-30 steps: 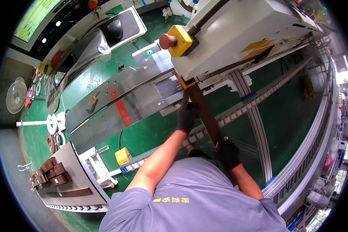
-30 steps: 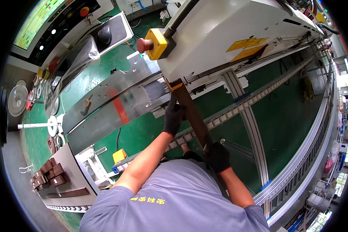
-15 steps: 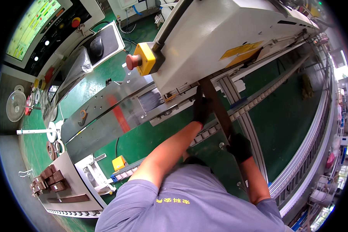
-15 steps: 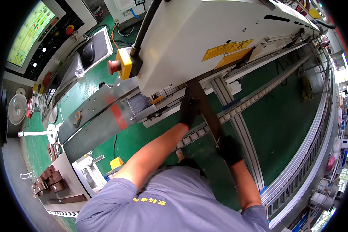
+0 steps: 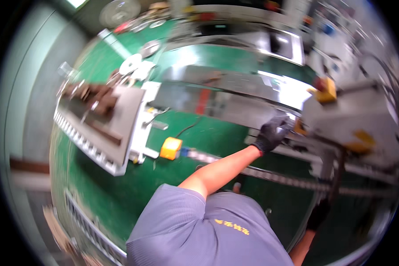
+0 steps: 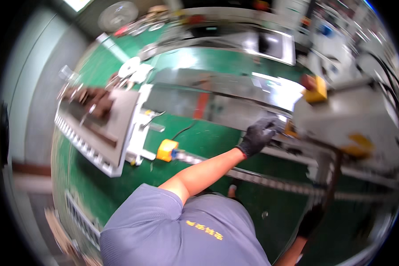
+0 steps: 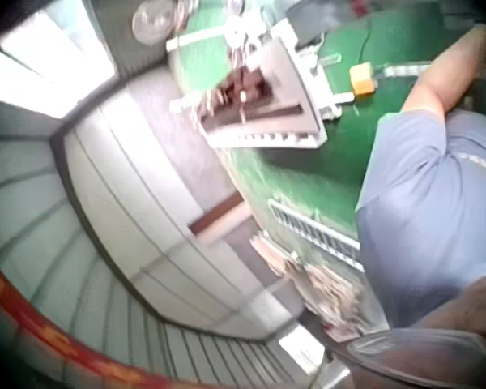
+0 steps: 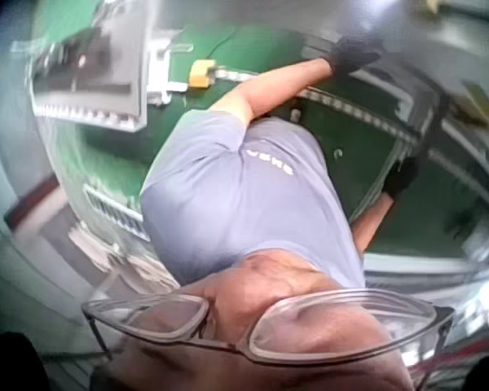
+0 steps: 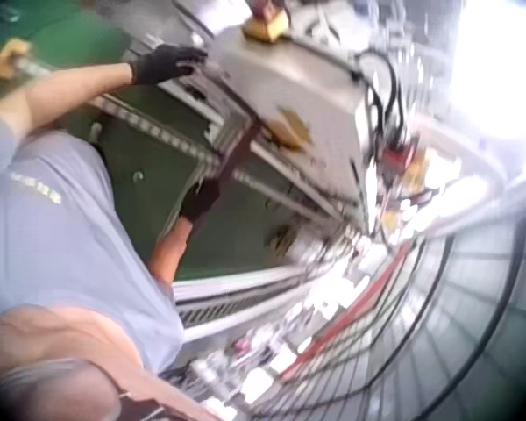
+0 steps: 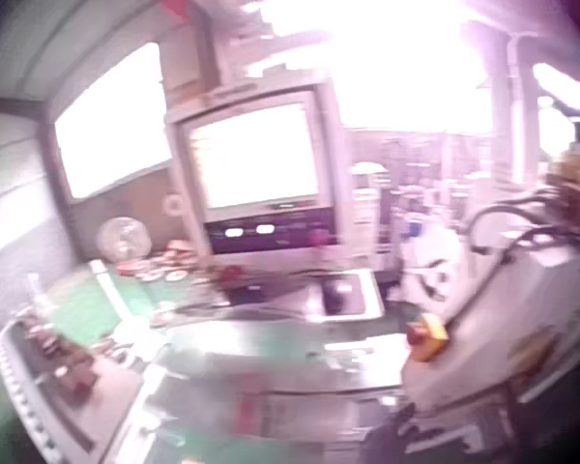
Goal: The person feeds long wooden components into an industrial processing machine, then retrieves the processed pieces from a table and stacks them.
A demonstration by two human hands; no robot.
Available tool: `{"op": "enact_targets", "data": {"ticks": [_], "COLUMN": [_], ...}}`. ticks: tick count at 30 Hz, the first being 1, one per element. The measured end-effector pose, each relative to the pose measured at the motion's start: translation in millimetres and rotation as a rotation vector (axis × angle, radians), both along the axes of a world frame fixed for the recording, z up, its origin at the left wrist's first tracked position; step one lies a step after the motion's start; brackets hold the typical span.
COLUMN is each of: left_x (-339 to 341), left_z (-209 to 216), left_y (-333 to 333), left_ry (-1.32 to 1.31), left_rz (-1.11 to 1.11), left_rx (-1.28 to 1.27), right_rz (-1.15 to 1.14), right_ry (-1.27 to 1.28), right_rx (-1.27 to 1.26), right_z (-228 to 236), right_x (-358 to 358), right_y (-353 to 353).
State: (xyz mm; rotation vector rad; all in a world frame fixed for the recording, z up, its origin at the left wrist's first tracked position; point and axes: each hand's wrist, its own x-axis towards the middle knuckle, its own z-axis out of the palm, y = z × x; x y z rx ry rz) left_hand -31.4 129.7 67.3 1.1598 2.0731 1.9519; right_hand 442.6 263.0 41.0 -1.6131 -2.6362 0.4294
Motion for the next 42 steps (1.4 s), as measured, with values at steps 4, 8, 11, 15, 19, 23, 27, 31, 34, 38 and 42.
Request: {"op": "enact_targets", "data": {"ticks": [4,8,11,15,19,23,27,31,34,38,42], "left_x": [-111.5,-146.9,-168.2,-214.0,-236.8,-216.6,-163.4,-60.7,17.3,58.3,65.6], "left_z": [-72.6,-125.9,-133.8,-153.0,-171.4,-185.5,-172.6,-187.7,-184.8,-32.6,107.8], "left_y": [-246.8,-480.1,-593.1,-656.0,-681.6,-696.4,-692.4,-662.6,-640.0,-606.1,-593.9], "left_ry": [-0.11,-0.407,-0.54,-0.782,-0.66,-0.418,-0.333,-0.74,-0.986,-0.62,-0.291], "left_rz": [0.837,1.688,1.984,1.896,1.902,1.98,2.095,2.162,1.729,1.36,0.994], "left_rx": [-0.233,-0.346,-0.532,-0.806,-0.926,-0.833,-0.711,-0.271,0.854,0.482,0.515], "right_rz": [0.334,0.587,0.67,0.754,1.016,1.124,1.208,1.081,0.978,1.246,1.71], "right_ry": [0.096,0.362,0.39,0.286,0.174,0.074,0.126,0.203,0.108,0.241,0.565], "right_rx": [0.11,-0.185,-0.262,-0.213,-0.105,-0.21,-0.344,-0.632,-0.849,-0.961,-0.94], "right_z": [-33.7,10.6,60.1,72.1,86.7,92.6,87.3,51.8,59.7,72.4,144.3], "right_x": [-60.5,-188.4,-273.8,-331.3,-381.3,-412.1,-438.8,-472.0,-498.1,-532.5,-561.8], "right_y": [-47.4,-134.4,-186.8,-223.6,-277.2,-315.7,-334.9,-327.5,-344.5,-376.5,-461.1]}}
